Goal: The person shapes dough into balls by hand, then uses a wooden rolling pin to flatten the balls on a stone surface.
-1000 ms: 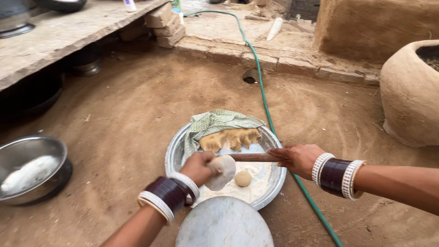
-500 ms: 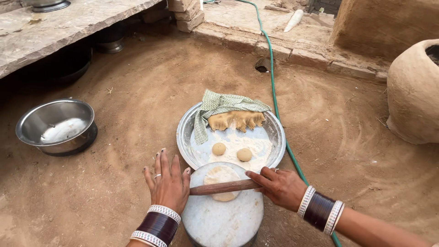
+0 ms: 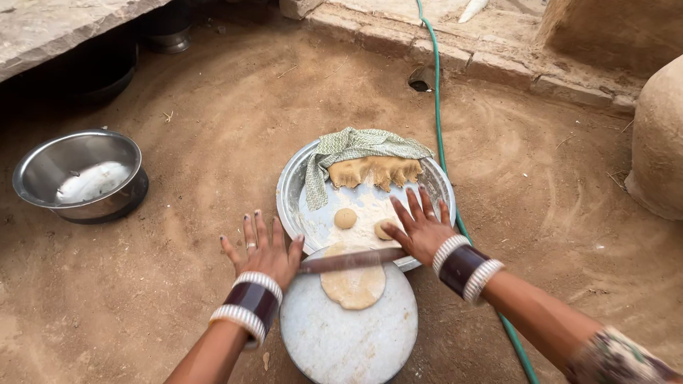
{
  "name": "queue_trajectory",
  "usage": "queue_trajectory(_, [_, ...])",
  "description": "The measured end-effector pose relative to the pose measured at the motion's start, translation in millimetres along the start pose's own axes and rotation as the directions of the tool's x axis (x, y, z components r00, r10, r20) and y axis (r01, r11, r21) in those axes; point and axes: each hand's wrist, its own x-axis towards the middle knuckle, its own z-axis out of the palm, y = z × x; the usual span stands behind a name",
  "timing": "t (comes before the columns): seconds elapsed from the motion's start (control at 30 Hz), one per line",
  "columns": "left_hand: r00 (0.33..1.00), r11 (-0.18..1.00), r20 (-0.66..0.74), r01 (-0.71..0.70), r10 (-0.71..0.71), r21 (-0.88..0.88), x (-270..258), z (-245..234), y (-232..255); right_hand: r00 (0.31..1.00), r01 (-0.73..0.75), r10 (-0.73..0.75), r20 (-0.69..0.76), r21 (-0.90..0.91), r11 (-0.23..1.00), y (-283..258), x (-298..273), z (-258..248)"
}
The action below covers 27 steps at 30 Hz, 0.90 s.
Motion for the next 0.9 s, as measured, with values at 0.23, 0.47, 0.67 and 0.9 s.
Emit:
queue_trajectory(0.23, [0.968, 0.974, -0.198, -0.115, 0.153, 0.195, -70.1, 24.6, -16.1, 0.943, 0.128, -0.142, -0.299, -0.067, 0.990, 0.9, -75.1, 47.2])
queue_trajectory(0.47, [0.994, 0.999, -0.104, 0.014, -0.018, -0.038, 5.8, -10.9, -0.7, 0.982, -0.078, 0.114, -0.149, 0.231, 0.970, 0.7, 10.9, -6.1])
queue_trajectory(0.67, [0.998, 0.999, 0.042, 0.046, -0.046, -0.011, -83.0, 13.7, -13.3, 1.000, -0.001, -0.001, 0.019, 0.131, 0.991, -5.6, -91.0, 35.7])
queue_trajectory(0.9, [0.993, 1.000, -0.120, 0.013, -0.010, 0.019, -15.8, -18.8, 9.8, 0.990, 0.000, 0.038, -0.132, 0.277, 0.961, 14.0, -17.7, 10.8])
